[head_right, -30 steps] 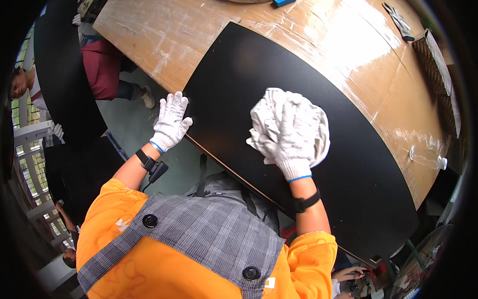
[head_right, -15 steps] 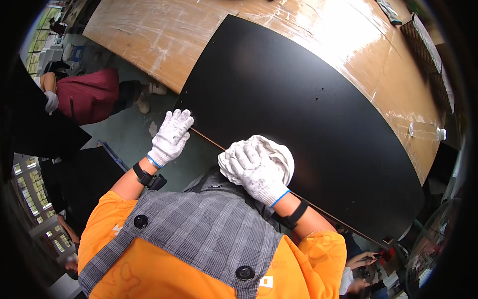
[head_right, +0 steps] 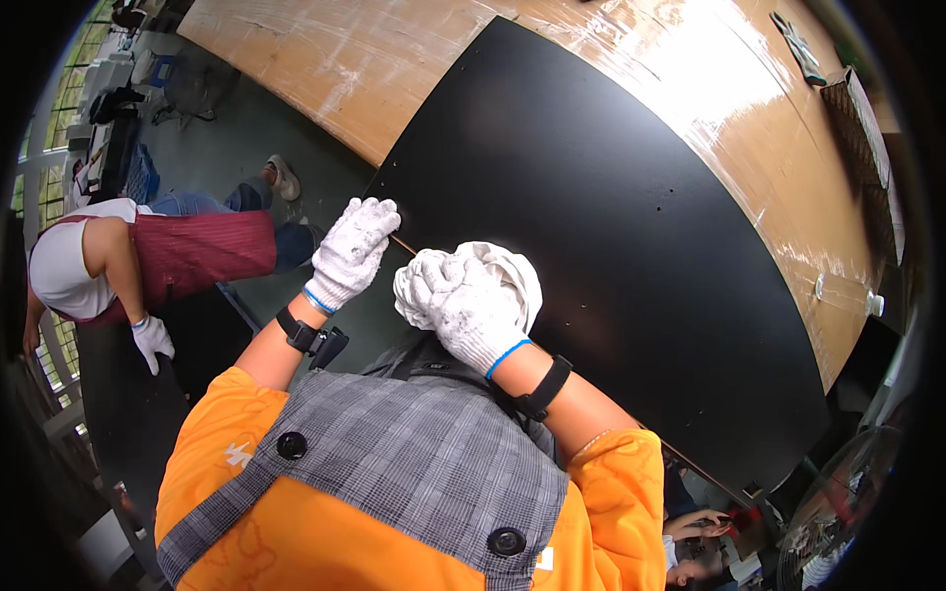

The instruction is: Cleaning and wiping down black wooden furniture panels during manufacturing.

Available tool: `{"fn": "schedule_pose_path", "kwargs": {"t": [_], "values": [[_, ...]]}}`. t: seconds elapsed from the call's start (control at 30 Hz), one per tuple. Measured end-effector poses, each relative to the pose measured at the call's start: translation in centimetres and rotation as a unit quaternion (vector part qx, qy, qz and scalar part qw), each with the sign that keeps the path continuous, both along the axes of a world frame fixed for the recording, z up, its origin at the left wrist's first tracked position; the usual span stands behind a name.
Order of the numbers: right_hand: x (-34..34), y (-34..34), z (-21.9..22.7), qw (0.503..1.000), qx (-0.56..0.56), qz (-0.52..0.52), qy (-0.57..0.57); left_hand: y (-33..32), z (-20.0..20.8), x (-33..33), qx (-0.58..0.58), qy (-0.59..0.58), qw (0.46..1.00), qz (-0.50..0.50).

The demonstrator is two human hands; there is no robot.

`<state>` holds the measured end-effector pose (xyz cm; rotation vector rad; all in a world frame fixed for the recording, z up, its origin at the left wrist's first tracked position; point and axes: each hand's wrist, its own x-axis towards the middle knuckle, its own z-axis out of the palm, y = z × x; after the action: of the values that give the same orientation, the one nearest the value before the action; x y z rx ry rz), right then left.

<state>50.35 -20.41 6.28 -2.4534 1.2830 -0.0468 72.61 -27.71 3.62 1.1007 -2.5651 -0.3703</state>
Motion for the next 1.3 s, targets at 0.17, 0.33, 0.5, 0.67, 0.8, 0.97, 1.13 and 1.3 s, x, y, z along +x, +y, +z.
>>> {"fn": "schedule_pose_path", "kwargs": {"t": [0.17, 0.33, 0.5, 0.67, 0.8, 0.97, 1.13, 1.3], "values": [[-2.3, 2.1, -1.0, 0.998, 0.052, 0.032, -0.027, 0.3, -0.2, 0.9, 0.024, -0.005, 0.999, 0.025], [-0.2, 0.1, -0.7, 0.998, -0.019, 0.051, -0.017, 0.3, -0.2, 0.9, 0.008, 0.006, 1.0, 0.026], [-1.8, 0.9, -1.8, 0.998, 0.003, 0.053, -0.038, 0.7, -0.9, 2.5, 0.004, 0.012, 0.997, 0.077], [-2.8, 1.6, -3.5, 0.981, 0.184, 0.054, -0.037, 1.8, -1.6, 5.4, 0.038, 0.096, 0.971, 0.214], [3.5, -4.5, -1.0, 0.995, -0.037, 0.059, -0.066, 2.2, -1.6, 4.9, 0.076, 0.113, 0.966, 0.219], [8.0, -8.4, -0.7, 0.997, -0.026, -0.002, -0.079, 2.4, -2.4, 4.7, 0.102, 0.135, 0.953, 0.251], [2.1, -2.8, 0.0, 0.993, 0.006, -0.043, -0.112, 2.0, -1.1, 5.6, 0.061, 0.105, 0.967, 0.224], [-10.3, 9.2, 1.5, 0.99, 0.012, -0.129, -0.056, -0.3, 1.2, -0.5, 0.041, 0.113, 0.988, 0.099]]}}
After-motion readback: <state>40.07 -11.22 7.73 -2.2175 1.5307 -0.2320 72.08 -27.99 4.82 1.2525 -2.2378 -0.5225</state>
